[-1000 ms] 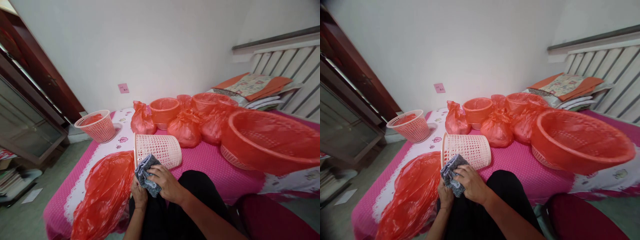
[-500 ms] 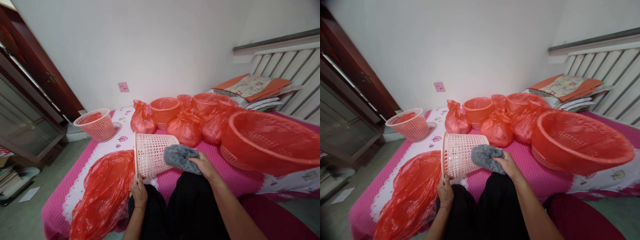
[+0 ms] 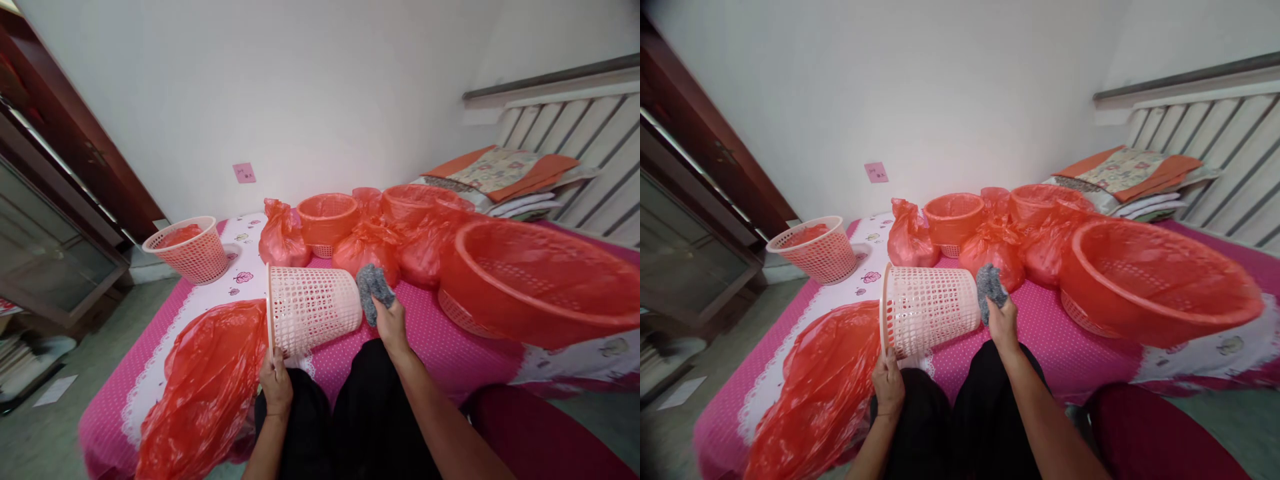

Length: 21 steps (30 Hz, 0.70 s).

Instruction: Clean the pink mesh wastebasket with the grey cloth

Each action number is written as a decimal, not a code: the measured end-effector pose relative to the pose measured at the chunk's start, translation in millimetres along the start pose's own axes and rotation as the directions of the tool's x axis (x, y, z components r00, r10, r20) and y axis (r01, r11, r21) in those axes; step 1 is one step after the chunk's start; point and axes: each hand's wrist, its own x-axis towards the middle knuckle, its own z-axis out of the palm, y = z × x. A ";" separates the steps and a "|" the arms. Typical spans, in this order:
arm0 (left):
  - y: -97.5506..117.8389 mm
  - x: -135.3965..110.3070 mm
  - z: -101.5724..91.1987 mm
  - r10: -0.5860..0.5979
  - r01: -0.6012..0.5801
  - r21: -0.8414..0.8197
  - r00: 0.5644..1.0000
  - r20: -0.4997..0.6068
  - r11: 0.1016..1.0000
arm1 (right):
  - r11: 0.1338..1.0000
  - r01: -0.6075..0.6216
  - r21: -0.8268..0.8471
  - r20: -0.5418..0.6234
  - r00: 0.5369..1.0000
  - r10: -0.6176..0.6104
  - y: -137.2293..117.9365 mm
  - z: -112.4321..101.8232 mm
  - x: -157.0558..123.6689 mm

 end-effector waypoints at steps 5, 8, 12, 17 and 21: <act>-0.8 0.5 1.8 -0.021 0.021 -0.001 1.000 -0.011 1.000 | 0.931 0.296 -0.213 0.278 0.932 -0.232 13.2 18.0 3.2; -1.7 0.8 3.2 -0.042 0.042 0.016 0.999 -0.021 0.999 | 0.852 0.425 -0.307 0.356 0.881 -0.311 14.0 20.5 4.6; -2.0 1.0 3.5 -0.054 0.054 0.016 0.999 -0.004 0.998 | 0.783 0.491 -0.381 0.394 0.853 -0.342 13.2 24.7 7.6; -2.7 0.5 4.0 -0.074 0.074 -0.006 0.997 0.003 0.997 | 0.724 0.526 -0.447 0.424 0.837 -0.346 9.1 39.5 11.0; -4.6 -0.2 4.8 -0.060 0.060 -0.010 0.998 0.018 0.998 | 0.687 0.529 -0.498 0.438 0.838 -0.327 3.4 53.9 8.7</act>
